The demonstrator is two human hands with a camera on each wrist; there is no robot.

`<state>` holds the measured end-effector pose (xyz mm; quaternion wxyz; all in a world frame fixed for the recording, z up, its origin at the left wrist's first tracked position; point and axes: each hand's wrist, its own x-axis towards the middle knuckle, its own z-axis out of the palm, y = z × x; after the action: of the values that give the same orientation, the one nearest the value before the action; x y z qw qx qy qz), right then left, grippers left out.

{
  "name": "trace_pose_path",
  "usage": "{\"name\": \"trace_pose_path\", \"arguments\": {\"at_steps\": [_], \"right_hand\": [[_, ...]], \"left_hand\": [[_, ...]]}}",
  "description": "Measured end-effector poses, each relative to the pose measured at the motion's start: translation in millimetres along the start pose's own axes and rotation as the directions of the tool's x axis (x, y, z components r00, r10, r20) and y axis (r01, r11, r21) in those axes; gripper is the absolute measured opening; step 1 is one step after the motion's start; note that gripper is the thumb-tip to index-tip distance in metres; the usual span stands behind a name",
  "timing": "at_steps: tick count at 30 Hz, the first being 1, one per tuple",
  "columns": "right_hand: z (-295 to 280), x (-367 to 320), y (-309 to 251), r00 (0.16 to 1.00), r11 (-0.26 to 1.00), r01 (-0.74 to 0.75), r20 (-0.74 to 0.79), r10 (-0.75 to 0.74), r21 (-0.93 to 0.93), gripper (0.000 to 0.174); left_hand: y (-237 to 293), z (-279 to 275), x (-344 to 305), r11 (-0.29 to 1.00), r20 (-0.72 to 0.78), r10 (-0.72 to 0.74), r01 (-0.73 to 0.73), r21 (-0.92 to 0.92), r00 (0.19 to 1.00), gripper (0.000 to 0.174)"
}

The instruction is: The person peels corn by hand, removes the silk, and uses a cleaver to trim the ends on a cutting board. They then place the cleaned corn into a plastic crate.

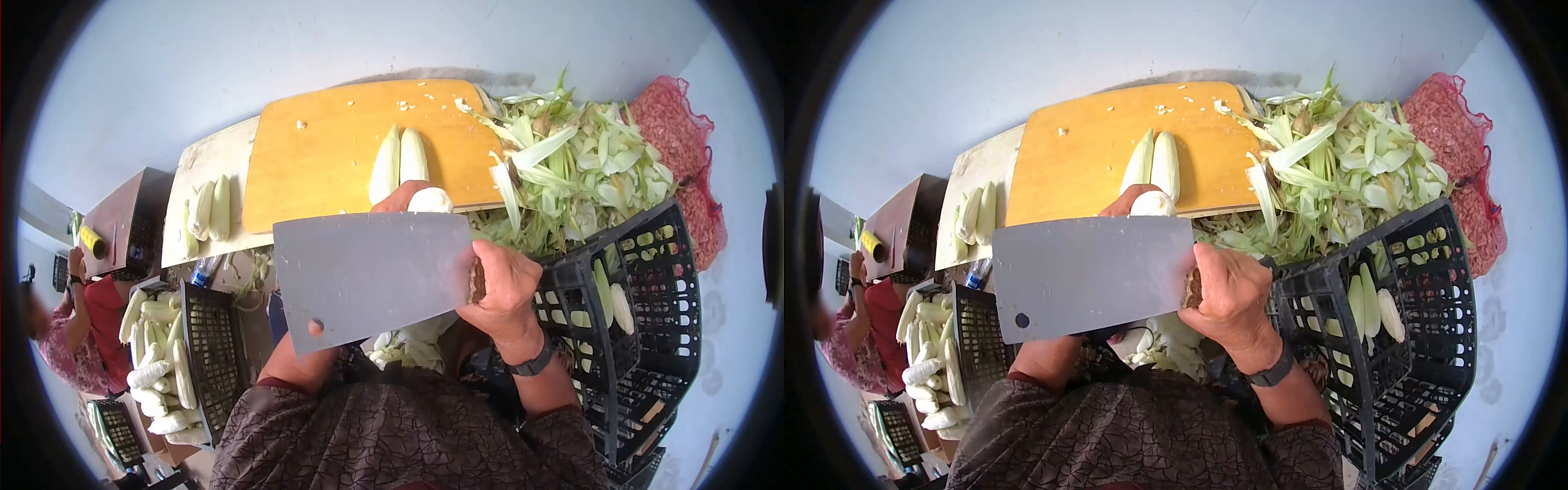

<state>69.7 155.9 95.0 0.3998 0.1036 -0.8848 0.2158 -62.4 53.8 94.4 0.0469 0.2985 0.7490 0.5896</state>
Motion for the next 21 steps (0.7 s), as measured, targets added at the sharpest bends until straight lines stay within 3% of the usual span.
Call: {"name": "trace_pose_path", "arguments": {"at_steps": [9, 10, 11, 17, 18, 19, 21], "right_hand": [[-3.6, 1.1, -2.7, 0.999, 0.995, 0.034, 0.023, -0.032, -0.094, 0.041], [-4.1, 1.1, -2.9, 0.999, 0.994, 0.038, 0.026, -0.035, -0.102, 0.040], [-4.0, 0.8, -2.4, 0.999, 0.994, 0.037, 0.027, -0.035, -0.102, 0.040], [-3.8, -0.6, -1.7, 0.999, 0.996, 0.031, 0.040, -0.028, -0.086, 0.040], [-2.5, -0.5, -2.6, 0.999, 0.997, 0.031, 0.021, -0.030, -0.070, 0.043], [-1.8, -0.4, -3.0, 0.999, 0.998, 0.032, 0.002, -0.032, -0.055, 0.048], [-1.9, 0.3, -2.5, 0.999, 0.998, 0.039, -0.002, -0.039, -0.057, 0.046]], "left_hand": [[-1.2, -2.3, -20.0, 0.999, -0.027, 0.006, -0.005, 0.052, 1.000, 0.034], [-1.6, -8.7, -62.2, 0.998, -0.030, 0.006, -0.005, 0.057, 1.000, 0.034], [-2.2, -4.3, -24.0, 0.998, -0.034, 0.006, -0.004, 0.062, 0.999, 0.034], [-1.6, -1.4, -23.2, 0.995, -0.050, 0.015, -0.010, 0.097, 0.999, 0.034], [7.9, -15.3, -70.3, 0.995, -0.053, 0.017, -0.011, 0.103, 0.998, 0.034], [-2.2, -4.0, -28.3, 0.994, -0.056, 0.019, -0.012, 0.109, 0.998, 0.034], [-2.4, -4.8, -26.1, 0.993, -0.062, 0.023, -0.016, 0.120, 0.998, 0.034]]}}
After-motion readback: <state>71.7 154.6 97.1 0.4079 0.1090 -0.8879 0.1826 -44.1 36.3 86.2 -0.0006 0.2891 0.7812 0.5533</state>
